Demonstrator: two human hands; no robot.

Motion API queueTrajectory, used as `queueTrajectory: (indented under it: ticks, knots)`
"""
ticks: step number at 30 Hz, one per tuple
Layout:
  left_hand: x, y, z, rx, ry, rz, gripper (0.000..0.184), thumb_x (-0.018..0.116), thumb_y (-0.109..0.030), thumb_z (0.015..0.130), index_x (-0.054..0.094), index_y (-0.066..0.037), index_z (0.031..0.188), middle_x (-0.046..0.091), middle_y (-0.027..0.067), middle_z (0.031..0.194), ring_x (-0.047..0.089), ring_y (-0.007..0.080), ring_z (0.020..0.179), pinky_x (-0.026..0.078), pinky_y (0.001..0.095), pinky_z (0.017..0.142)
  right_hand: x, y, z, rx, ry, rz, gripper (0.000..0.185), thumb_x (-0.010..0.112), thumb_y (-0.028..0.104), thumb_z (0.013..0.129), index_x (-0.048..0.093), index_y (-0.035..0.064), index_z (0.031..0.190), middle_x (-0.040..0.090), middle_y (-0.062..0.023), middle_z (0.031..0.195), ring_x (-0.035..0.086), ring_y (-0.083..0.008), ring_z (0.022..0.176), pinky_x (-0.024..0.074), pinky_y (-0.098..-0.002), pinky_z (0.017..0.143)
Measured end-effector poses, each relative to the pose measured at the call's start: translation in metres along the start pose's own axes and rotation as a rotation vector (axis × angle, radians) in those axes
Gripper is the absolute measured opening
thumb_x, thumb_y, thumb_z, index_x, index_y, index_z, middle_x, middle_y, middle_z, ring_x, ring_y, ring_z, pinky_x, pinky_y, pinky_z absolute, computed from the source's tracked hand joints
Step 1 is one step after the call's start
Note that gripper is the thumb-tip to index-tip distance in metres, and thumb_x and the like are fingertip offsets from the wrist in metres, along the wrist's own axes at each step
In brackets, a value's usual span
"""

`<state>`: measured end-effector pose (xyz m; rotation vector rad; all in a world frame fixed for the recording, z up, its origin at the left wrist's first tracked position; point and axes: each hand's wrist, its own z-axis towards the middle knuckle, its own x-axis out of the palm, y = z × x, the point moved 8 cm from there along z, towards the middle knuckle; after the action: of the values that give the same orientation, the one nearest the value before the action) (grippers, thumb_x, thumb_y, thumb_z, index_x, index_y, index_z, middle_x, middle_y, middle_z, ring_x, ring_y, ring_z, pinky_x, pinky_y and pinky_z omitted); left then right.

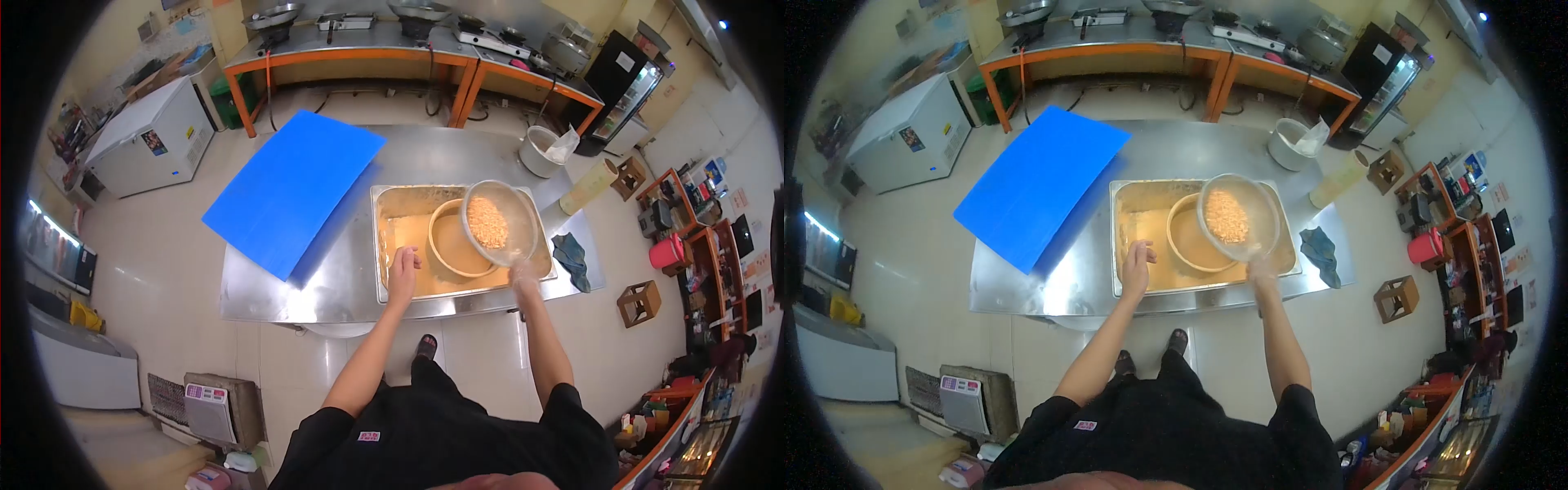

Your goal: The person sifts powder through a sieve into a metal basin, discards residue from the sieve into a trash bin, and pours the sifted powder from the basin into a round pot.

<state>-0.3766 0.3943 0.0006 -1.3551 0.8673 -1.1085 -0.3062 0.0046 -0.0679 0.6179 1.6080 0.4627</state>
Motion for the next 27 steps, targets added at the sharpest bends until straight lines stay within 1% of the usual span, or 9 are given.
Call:
queueTrajectory:
  ticks: [1,4,10,13,16,17,20,23,27]
  knots:
    - [0.0,-0.004,-0.001,-0.001,0.01,0.017,0.036,0.037,-0.027,0.108,0.06,0.0,0.111,0.061,0.0061,0.082,0.061,0.015,0.077,0.049,0.0286,0.076,0.017,0.017,0.001,-0.153,0.066,-0.478,0.032,0.048,0.025,0.094,0.07,0.0028,0.087,0.069,-0.0233,0.091,0.068,-0.0354,0.086,0.0524,-0.0468,0.072]
    - [0.001,-0.009,0.0,0.036,-0.003,0.034,0.035,0.038,-0.027,0.108,0.06,0.0,0.111,0.061,0.0065,0.081,0.061,0.015,0.078,0.049,0.0288,0.076,0.015,0.007,-0.019,-0.024,-0.044,-0.047,0.025,0.052,0.016,0.094,0.064,0.0128,0.072,0.063,-0.005,0.067,0.062,-0.0157,0.058,0.0405,-0.0306,0.043]
    - [-0.002,-0.009,-0.002,0.037,-0.029,0.036,0.033,0.041,-0.027,0.107,0.06,0.0,0.111,0.061,0.0072,0.079,0.06,0.0157,0.075,0.05,0.0303,0.073,0.02,0.047,-0.013,-0.126,-0.144,-0.653,0.031,0.048,0.022,0.094,0.07,0.0015,0.087,0.07,-0.022,0.087,0.069,-0.0355,0.078,0.0521,-0.0428,0.063]
    - [0.0,-0.006,0.002,0.024,-0.032,0.011,0.032,0.041,-0.026,0.107,0.06,0.0,0.111,0.061,0.007,0.079,0.06,0.0157,0.076,0.05,0.0302,0.073,-0.016,0.135,-0.073,-0.011,0.005,-0.414,0.04,0.043,0.026,0.096,0.069,-0.0039,0.095,0.068,-0.0286,0.1,0.068,-0.0437,0.094,0.0533,-0.05,0.079]
    - [-0.006,-0.006,-0.006,0.023,-0.036,0.013,0.032,0.041,-0.025,0.107,0.06,0.0,0.112,0.061,0.0067,0.079,0.06,0.0151,0.076,0.05,0.0298,0.074,-0.031,0.087,-0.056,0.17,-0.067,-0.31,0.028,0.05,0.018,0.095,0.072,0.0019,0.094,0.071,-0.0203,0.1,0.071,-0.0352,0.092,0.0567,-0.0452,0.08]
    - [-0.005,-0.009,-0.004,0.034,-0.039,0.013,0.032,0.041,-0.025,0.107,0.06,0.0,0.112,0.061,0.0066,0.079,0.06,0.0149,0.076,0.05,0.0296,0.074,-0.021,0.081,-0.04,0.017,-0.001,-0.604,0.033,0.046,0.021,0.097,0.071,0.0009,0.095,0.071,-0.0218,0.1,0.07,-0.0363,0.092,0.0561,-0.0455,0.08]
    - [-0.005,-0.014,-0.005,0.054,-0.068,0.016,0.031,0.04,-0.024,0.107,0.06,0.0,0.112,0.061,0.0067,0.08,0.06,0.0146,0.077,0.049,0.0298,0.074,-0.043,0.168,-0.087,0.072,-0.014,-0.464,0.034,0.043,0.02,0.097,0.072,0.0017,0.095,0.07,-0.0231,0.099,0.069,-0.0369,0.092,0.056,-0.0457,0.079]
    - [-0.008,-0.018,-0.008,0.036,-0.092,0.0,0.03,0.04,-0.023,0.107,0.06,-0.001,0.111,0.06,0.0061,0.08,0.059,0.0146,0.076,0.049,0.0298,0.075,-0.028,0.099,-0.052,-0.031,0.074,-0.428,0.043,0.039,0.03,0.098,0.07,0.001,0.093,0.069,-0.0279,0.094,0.068,-0.0431,0.091,0.0529,-0.0502,0.078]
    - [-0.007,-0.02,-0.006,0.11,-0.162,-0.061,0.029,0.039,-0.021,0.107,0.059,-0.001,0.111,0.058,0.0056,0.079,0.058,0.0145,0.076,0.048,0.0297,0.076,-0.089,0.069,-0.046,-0.043,0.094,-0.304,0.048,0.037,0.036,0.099,0.07,0.0017,0.095,0.068,-0.0285,0.096,0.067,-0.0425,0.09,0.0509,-0.0518,0.079]
